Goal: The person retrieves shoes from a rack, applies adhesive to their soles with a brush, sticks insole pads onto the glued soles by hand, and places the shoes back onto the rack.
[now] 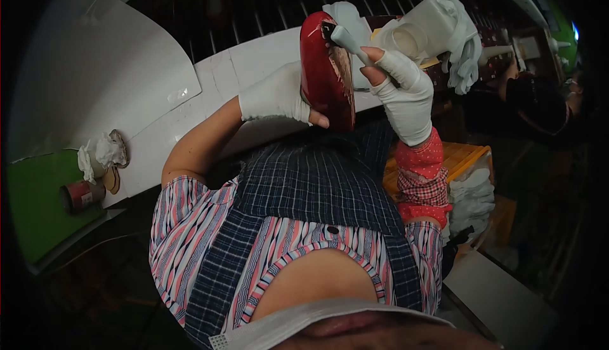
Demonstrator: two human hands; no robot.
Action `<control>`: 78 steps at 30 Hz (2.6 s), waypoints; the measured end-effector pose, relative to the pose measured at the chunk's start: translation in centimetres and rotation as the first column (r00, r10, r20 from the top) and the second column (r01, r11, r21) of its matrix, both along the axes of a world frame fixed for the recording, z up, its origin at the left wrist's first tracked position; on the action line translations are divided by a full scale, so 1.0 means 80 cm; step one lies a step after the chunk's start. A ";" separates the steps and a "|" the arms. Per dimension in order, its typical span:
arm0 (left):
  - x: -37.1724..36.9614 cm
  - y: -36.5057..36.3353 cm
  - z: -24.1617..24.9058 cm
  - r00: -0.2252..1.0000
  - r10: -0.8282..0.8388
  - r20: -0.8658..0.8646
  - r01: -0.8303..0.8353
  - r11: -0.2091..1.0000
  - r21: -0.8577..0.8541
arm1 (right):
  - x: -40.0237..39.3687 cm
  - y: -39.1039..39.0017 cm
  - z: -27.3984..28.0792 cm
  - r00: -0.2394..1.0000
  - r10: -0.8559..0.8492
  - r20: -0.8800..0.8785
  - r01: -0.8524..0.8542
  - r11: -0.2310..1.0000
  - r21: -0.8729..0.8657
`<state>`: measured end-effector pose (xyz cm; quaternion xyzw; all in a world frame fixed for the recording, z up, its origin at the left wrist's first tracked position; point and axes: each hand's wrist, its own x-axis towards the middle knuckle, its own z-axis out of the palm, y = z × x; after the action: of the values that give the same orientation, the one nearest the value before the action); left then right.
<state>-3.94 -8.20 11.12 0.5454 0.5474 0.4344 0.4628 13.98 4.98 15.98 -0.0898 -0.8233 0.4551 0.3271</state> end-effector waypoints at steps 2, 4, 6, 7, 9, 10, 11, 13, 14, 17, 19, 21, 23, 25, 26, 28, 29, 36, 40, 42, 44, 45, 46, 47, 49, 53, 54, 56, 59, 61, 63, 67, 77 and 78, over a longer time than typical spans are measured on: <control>-0.003 0.001 -0.004 0.999 -0.033 0.027 0.033 0.999 -0.016 | 0.000 0.003 -0.001 1.000 0.000 0.009 0.000 1.000 -0.030; -0.004 0.002 -0.006 0.996 -0.047 0.079 0.051 0.998 -0.048 | 0.000 0.005 -0.005 1.000 -0.001 0.010 0.002 0.998 -0.055; -0.009 0.004 -0.010 0.992 -0.074 0.101 0.082 0.994 -0.072 | 0.001 0.007 -0.008 1.000 -0.003 0.013 0.004 0.997 -0.080; -0.011 0.006 -0.013 0.987 -0.098 0.124 0.110 0.989 -0.096 | 0.002 0.007 -0.010 1.000 0.009 0.020 -0.006 0.990 -0.143; -0.013 0.009 -0.019 0.983 -0.090 0.162 0.107 0.989 -0.101 | 0.003 0.011 -0.016 0.999 0.016 0.031 -0.010 0.978 -0.208; -0.014 0.011 -0.023 0.977 -0.078 0.199 0.100 0.989 -0.106 | 0.004 0.014 -0.020 0.998 0.016 0.059 -0.004 0.979 -0.202; -0.015 0.013 -0.027 0.975 -0.082 0.204 0.106 0.988 -0.109 | 0.005 0.017 -0.025 0.996 0.015 0.086 0.003 0.980 -0.197; -0.019 0.018 -0.034 0.974 -0.034 0.226 0.039 0.999 -0.018 | 0.008 0.021 -0.033 0.992 -0.004 0.130 0.029 0.981 -0.193; -0.021 0.020 -0.042 0.972 -0.038 0.230 0.044 0.999 -0.021 | 0.011 0.022 -0.036 0.986 -0.017 0.169 0.049 0.982 -0.185; -0.021 0.023 -0.062 0.926 0.060 0.373 -0.060 0.998 -0.013 | 0.022 0.030 -0.033 0.940 0.117 0.322 -0.005 0.944 -0.330; -0.016 0.024 -0.067 0.827 0.214 0.520 -0.205 0.976 -0.075 | 0.026 0.039 -0.037 0.930 0.104 0.353 -0.004 0.963 -0.271; -0.017 0.028 -0.075 0.780 0.254 0.572 -0.230 0.966 -0.115 | 0.021 0.047 -0.042 0.946 0.033 0.324 0.026 0.984 -0.176; -0.014 0.030 -0.081 0.730 0.293 0.618 -0.247 0.955 -0.162 | 0.011 0.058 -0.045 0.969 -0.111 0.220 0.126 0.991 -0.055; -0.011 0.031 -0.084 0.691 0.262 0.674 -0.197 0.965 -0.173 | 0.005 0.076 -0.057 0.964 -0.148 0.219 0.160 0.986 -0.041; -0.010 0.031 -0.083 0.668 0.249 0.701 -0.176 0.969 -0.176 | 0.004 0.079 -0.062 0.960 -0.177 0.215 0.186 0.982 -0.022; -0.002 0.031 -0.075 0.693 0.283 0.664 -0.234 0.958 -0.164 | 0.009 0.077 -0.072 0.964 -0.182 0.195 0.187 0.982 -0.007; -0.001 0.028 -0.072 0.714 0.314 0.626 -0.291 0.946 -0.143 | 0.013 0.069 -0.075 0.963 -0.173 0.208 0.176 0.984 0.004; -0.015 0.028 -0.080 0.716 0.358 0.600 -0.327 0.930 -0.166 | 0.041 0.007 -0.073 0.923 -0.073 0.378 0.147 0.974 -0.172; -0.014 0.032 -0.089 0.693 0.401 0.599 -0.373 0.911 -0.178 | 0.055 -0.011 -0.065 0.886 0.021 0.464 0.131 0.947 -0.293; -0.014 0.034 -0.090 0.686 0.407 0.603 -0.376 0.908 -0.185 | 0.064 -0.006 -0.066 0.872 0.094 0.480 0.109 0.919 -0.378; -0.016 0.034 -0.091 0.680 0.399 0.615 -0.359 0.913 -0.196 | 0.067 -0.004 -0.066 0.859 0.163 0.485 0.089 0.886 -0.454; -0.016 0.035 -0.091 0.679 0.401 0.615 -0.358 0.912 -0.200 | 0.065 -0.001 -0.064 0.875 0.134 0.465 0.083 0.905 -0.418; -0.016 0.034 -0.090 0.700 0.396 0.594 -0.351 0.915 -0.196 | 0.064 0.000 -0.061 0.891 0.104 0.441 0.079 0.923 -0.378; -0.015 0.034 -0.088 0.721 0.389 0.573 -0.343 0.919 -0.192 | 0.060 0.001 -0.057 0.892 0.103 0.440 0.080 0.923 -0.377; -0.013 0.039 -0.085 0.755 0.368 0.543 -0.323 0.929 -0.181 | 0.049 0.010 -0.051 0.901 0.039 0.431 0.089 0.958 -0.274; 0.000 0.038 -0.069 0.810 0.326 0.488 -0.295 0.945 -0.142 | 0.040 0.017 -0.061 0.941 -0.033 0.338 0.087 0.985 -0.147; 0.002 0.038 -0.064 0.809 0.327 0.488 -0.296 0.945 -0.141 | 0.038 0.018 -0.060 0.941 -0.066 0.332 0.103 0.990 -0.094; 0.006 0.037 -0.058 0.835 0.336 0.436 -0.311 0.942 -0.130 | 0.035 0.021 -0.060 0.940 -0.100 0.327 0.121 0.992 -0.044; 0.010 0.036 -0.056 0.869 0.310 0.385 -0.287 0.951 -0.118 | 0.031 0.024 -0.057 0.932 -0.127 0.340 0.154 0.986 -0.055; 0.011 0.035 -0.057 0.869 0.308 0.387 -0.284 0.951 -0.120 | 0.028 0.029 -0.057 0.919 -0.179 0.351 0.186 0.983 0.014; 0.011 0.034 -0.061 0.869 0.307 0.389 -0.282 0.952 -0.121 | 0.025 0.033 -0.056 0.921 -0.198 0.337 0.191 0.980 0.054; 0.011 0.032 -0.062 0.889 0.273 0.366 -0.251 0.962 -0.109 | 0.018 0.044 -0.057 0.905 -0.253 0.343 0.223 0.967 0.124; 0.014 0.032 -0.070 0.865 0.250 0.435 -0.234 0.968 -0.092 | 0.013 0.078 -0.070 0.954 -0.215 0.209 0.210 0.977 0.045; 0.012 0.033 -0.073 0.864 0.252 0.436 -0.236 0.967 -0.092 | 0.013 0.079 -0.073 0.960 -0.194 0.202 0.195 0.981 0.014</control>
<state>-2.95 -5.53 5.26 0.3498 0.4995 0.5923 0.5265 15.00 11.31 10.18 -0.2169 -0.8381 0.4117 0.2845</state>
